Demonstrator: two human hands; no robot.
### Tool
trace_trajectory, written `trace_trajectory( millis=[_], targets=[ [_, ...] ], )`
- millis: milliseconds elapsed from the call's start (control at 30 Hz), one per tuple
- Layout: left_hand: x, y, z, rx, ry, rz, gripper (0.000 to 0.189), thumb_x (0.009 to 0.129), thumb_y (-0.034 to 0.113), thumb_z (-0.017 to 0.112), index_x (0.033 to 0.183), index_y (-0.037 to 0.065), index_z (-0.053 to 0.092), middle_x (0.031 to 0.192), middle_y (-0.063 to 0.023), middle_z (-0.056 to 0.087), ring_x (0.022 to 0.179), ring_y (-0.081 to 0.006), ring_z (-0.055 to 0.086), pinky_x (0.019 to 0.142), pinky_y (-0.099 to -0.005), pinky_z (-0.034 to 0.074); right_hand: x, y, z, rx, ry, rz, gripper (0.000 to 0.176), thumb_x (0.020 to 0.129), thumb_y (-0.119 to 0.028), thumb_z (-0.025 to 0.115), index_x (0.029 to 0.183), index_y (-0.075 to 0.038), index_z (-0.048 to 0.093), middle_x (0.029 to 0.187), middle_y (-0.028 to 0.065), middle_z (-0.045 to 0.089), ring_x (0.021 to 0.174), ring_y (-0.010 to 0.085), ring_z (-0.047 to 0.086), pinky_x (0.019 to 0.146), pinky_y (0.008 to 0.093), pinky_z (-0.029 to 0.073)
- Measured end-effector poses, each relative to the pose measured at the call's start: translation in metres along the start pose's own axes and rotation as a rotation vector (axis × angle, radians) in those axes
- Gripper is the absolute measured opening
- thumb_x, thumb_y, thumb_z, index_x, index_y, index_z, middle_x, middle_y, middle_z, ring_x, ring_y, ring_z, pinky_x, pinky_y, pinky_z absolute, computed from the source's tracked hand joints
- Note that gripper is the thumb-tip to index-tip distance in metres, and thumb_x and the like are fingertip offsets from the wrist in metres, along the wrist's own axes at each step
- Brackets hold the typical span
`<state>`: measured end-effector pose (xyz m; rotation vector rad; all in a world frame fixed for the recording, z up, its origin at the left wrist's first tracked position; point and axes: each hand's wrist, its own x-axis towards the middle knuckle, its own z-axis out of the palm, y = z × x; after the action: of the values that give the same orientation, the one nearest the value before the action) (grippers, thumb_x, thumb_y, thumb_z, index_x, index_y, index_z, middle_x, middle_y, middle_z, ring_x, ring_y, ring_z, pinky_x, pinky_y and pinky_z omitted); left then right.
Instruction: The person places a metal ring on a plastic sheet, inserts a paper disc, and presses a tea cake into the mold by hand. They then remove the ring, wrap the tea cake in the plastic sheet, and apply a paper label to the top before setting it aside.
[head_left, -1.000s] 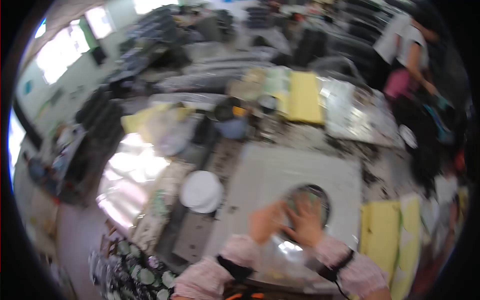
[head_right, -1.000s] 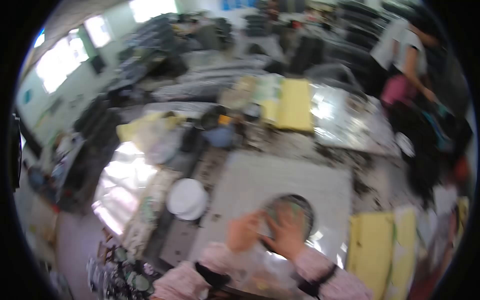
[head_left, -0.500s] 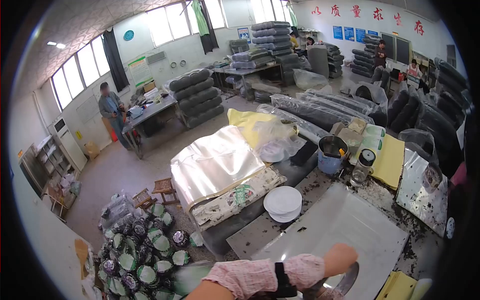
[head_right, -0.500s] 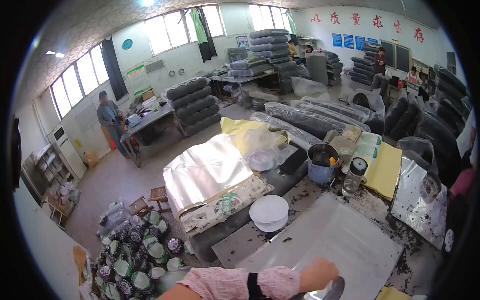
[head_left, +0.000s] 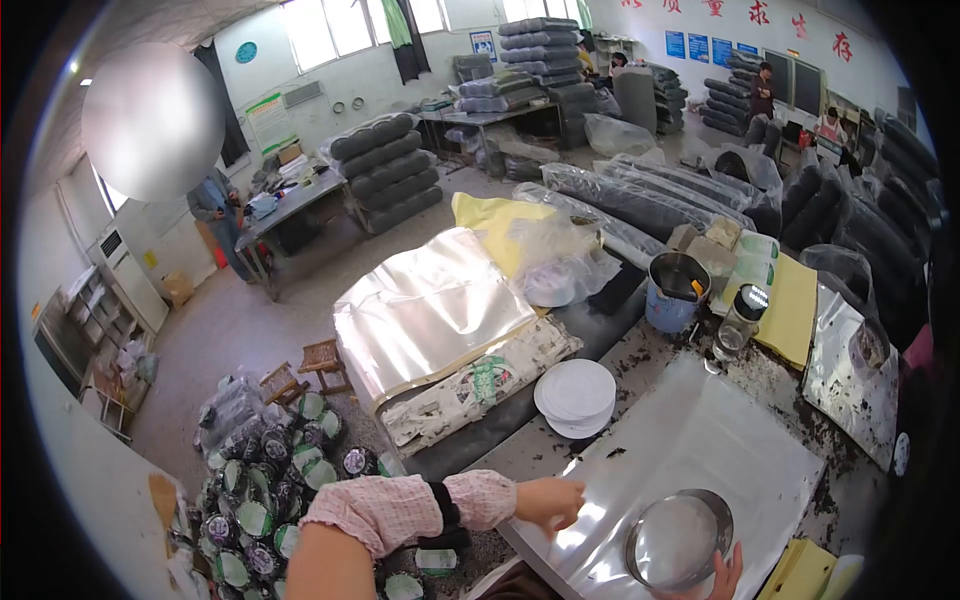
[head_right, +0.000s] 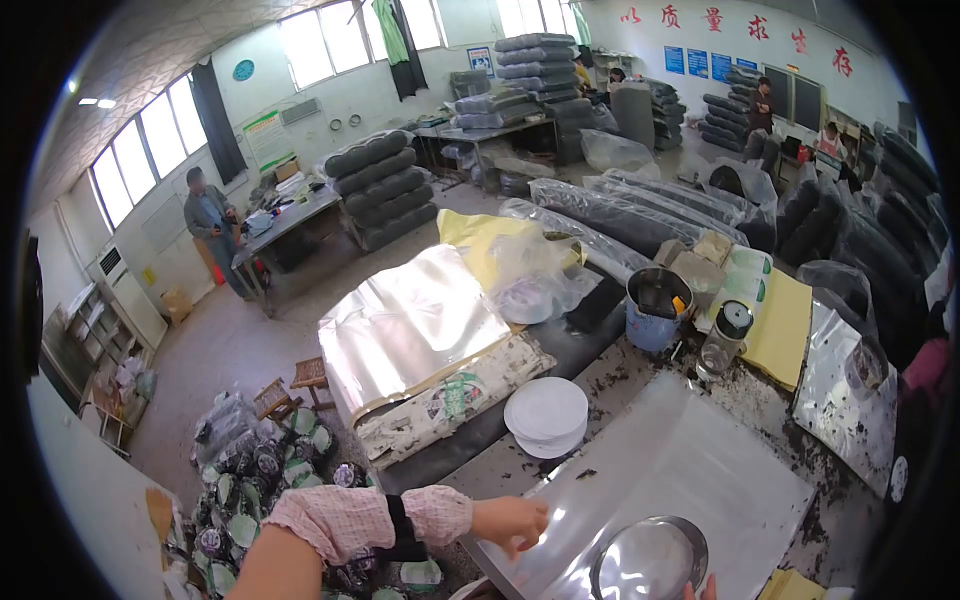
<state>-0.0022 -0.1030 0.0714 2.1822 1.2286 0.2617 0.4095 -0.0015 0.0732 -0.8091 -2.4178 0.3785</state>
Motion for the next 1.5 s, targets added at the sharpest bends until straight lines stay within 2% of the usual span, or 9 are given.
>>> trace_trajectory(
  millis=[167, 300, 767, 900, 1100, 1233, 1333, 1400, 1500],
  targets=[
    [-0.004, -0.035, 0.048, -0.134, 0.035, 0.061, 0.018, 0.077, 0.033, 0.077, 0.082, 0.016, 0.072, 0.089, -0.0006, 0.064, 0.095, -0.0256, 0.057, 0.084, -0.0393, 0.048, -0.021, 0.008, 0.05, 0.268, -0.011, 0.164, 0.054, 0.06, -0.036, 0.094, 0.096, -0.009, 0.063, 0.151, 0.0346, 0.022, 0.127, 0.0524, 0.048, 0.103, 0.055, 0.045],
    [-0.009, -0.016, 0.027, -0.159, -0.06, 0.042, 0.009, 0.08, 0.023, 0.076, 0.084, 0.015, 0.073, 0.092, -0.0006, 0.065, 0.099, -0.0247, 0.059, 0.089, -0.0398, 0.047, -0.025, -0.005, 0.043, 0.229, -0.142, 0.309, 0.041, 0.064, -0.025, 0.092, 0.086, -0.008, 0.062, 0.154, 0.0363, 0.02, 0.136, 0.0505, 0.039, 0.107, 0.051, 0.042],
    [-0.007, -0.015, 0.018, -0.194, -0.088, 0.016, 0.013, 0.076, 0.02, 0.079, 0.081, 0.011, 0.07, 0.088, -0.0023, 0.064, 0.09, -0.026, 0.06, 0.081, -0.0374, 0.049, -0.022, -0.041, 0.053, 0.237, -0.057, 0.252, 0.039, 0.07, -0.025, 0.09, 0.086, -0.005, 0.061, 0.153, 0.0368, 0.022, 0.13, 0.0502, 0.047, 0.103, 0.0492, 0.047],
    [0.006, 0.023, -0.021, 0.085, 0.234, 0.039, 0.019, 0.075, 0.02, 0.08, 0.082, 0.01, 0.067, 0.089, -0.0031, 0.062, 0.09, -0.0258, 0.061, 0.08, -0.0375, 0.05, -0.021, -0.038, 0.053, 0.241, -0.058, 0.262, 0.038, 0.069, -0.024, 0.09, 0.086, -0.006, 0.061, 0.153, 0.0374, 0.021, 0.131, 0.0509, 0.046, 0.103, 0.0492, 0.047],
    [-0.013, -0.028, 0.018, -0.277, -0.047, -0.011, 0.021, 0.074, 0.022, 0.082, 0.081, 0.009, 0.067, 0.088, -0.0022, 0.063, 0.09, -0.0263, 0.061, 0.082, -0.0388, 0.05, -0.035, -0.031, 0.043, 0.345, -0.107, 0.251, 0.038, 0.065, -0.021, 0.091, 0.088, -0.01, 0.063, 0.154, 0.0383, 0.021, 0.136, 0.0526, 0.041, 0.104, 0.0493, 0.046],
    [-0.015, -0.022, 0.021, -0.171, 0.032, -0.005, 0.012, 0.081, 0.018, 0.076, 0.083, 0.008, 0.069, 0.085, -0.0015, 0.065, 0.09, -0.0256, 0.061, 0.08, -0.039, 0.05, -0.051, -0.045, 0.008, 0.366, -0.112, 0.129, 0.037, 0.064, -0.018, 0.091, 0.089, -0.011, 0.065, 0.154, 0.0389, 0.021, 0.14, 0.0502, 0.036, 0.108, 0.0506, 0.043],
    [-0.007, -0.02, 0.023, -0.066, 0.019, 0.053, 0.011, 0.085, 0.015, 0.072, 0.085, 0.005, 0.067, 0.085, -0.0047, 0.063, 0.087, -0.0285, 0.059, 0.077, -0.0399, 0.049, -0.041, -0.067, 0.014, 0.666, -0.421, 0.349, 0.032, 0.076, -0.021, 0.079, 0.101, -0.007, 0.064, 0.155, 0.0375, 0.023, 0.142, 0.0477, 0.034, 0.114, 0.0487, 0.036],
    [0.014, 0.006, -0.009, -0.088, 0.327, -0.107, 0.007, 0.087, 0.012, 0.068, 0.086, 0.005, 0.066, 0.086, -0.0068, 0.062, 0.086, -0.0303, 0.058, 0.076, -0.0401, 0.049, -0.017, -0.087, 0.031, 0.817, -0.586, 0.42, 0.041, 0.081, -0.021, 0.072, 0.116, -0.002, 0.062, 0.154, 0.036, 0.027, 0.141, 0.0454, 0.037, 0.115, 0.0452, 0.035],
    [0.009, 0.042, -0.051, 0.023, 0.443, -0.059, 0.006, 0.081, 0.006, 0.066, 0.087, 0.008, 0.064, 0.089, -0.0086, 0.059, 0.084, -0.0308, 0.057, 0.074, -0.0408, 0.047, -0.012, -0.074, 0.06, 0.357, -0.342, -0.09, 0.047, 0.081, -0.015, 0.068, 0.121, 0.006, 0.059, 0.149, 0.0353, 0.035, 0.126, 0.0415, 0.053, 0.107, 0.0427, 0.043]
  ],
)
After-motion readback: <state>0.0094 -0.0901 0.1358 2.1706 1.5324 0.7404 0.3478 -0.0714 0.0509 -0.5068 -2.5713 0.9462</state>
